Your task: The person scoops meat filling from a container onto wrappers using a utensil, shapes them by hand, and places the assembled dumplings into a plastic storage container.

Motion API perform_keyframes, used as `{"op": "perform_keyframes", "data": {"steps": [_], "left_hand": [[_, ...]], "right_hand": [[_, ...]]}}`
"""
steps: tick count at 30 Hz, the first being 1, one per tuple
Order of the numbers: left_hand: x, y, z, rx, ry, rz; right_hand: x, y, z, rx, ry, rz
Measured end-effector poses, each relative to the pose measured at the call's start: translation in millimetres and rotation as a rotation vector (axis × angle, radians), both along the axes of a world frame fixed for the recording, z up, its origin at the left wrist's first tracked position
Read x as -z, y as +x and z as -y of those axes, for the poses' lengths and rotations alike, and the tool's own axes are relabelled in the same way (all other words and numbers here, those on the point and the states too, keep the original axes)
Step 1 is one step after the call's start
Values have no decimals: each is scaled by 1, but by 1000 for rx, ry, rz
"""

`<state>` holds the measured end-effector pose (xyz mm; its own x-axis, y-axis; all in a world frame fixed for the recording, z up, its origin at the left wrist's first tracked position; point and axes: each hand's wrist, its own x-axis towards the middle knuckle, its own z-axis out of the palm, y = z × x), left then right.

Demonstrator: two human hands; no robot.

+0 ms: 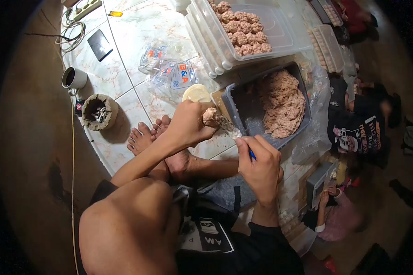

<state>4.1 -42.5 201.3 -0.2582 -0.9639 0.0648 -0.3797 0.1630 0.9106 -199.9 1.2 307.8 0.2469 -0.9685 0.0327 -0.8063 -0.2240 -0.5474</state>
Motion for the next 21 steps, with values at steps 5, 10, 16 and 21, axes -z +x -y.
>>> {"op": "perform_keyframes", "data": {"steps": [5, 10, 16, 21], "left_hand": [[-29, -10, -1, 94, 31, 388], [-22, -5, -2, 23, 150, -46], [-8, -11, -5, 184, 127, -546], [-1, -13, -3, 230, 285, -472]], "right_hand": [[-9, 5, -5, 96, 16, 204], [-32, -46, -9, 298, -116, 265], [10, -105, 9, 423, 151, -478], [-32, -24, -20, 92, 27, -79]]}}
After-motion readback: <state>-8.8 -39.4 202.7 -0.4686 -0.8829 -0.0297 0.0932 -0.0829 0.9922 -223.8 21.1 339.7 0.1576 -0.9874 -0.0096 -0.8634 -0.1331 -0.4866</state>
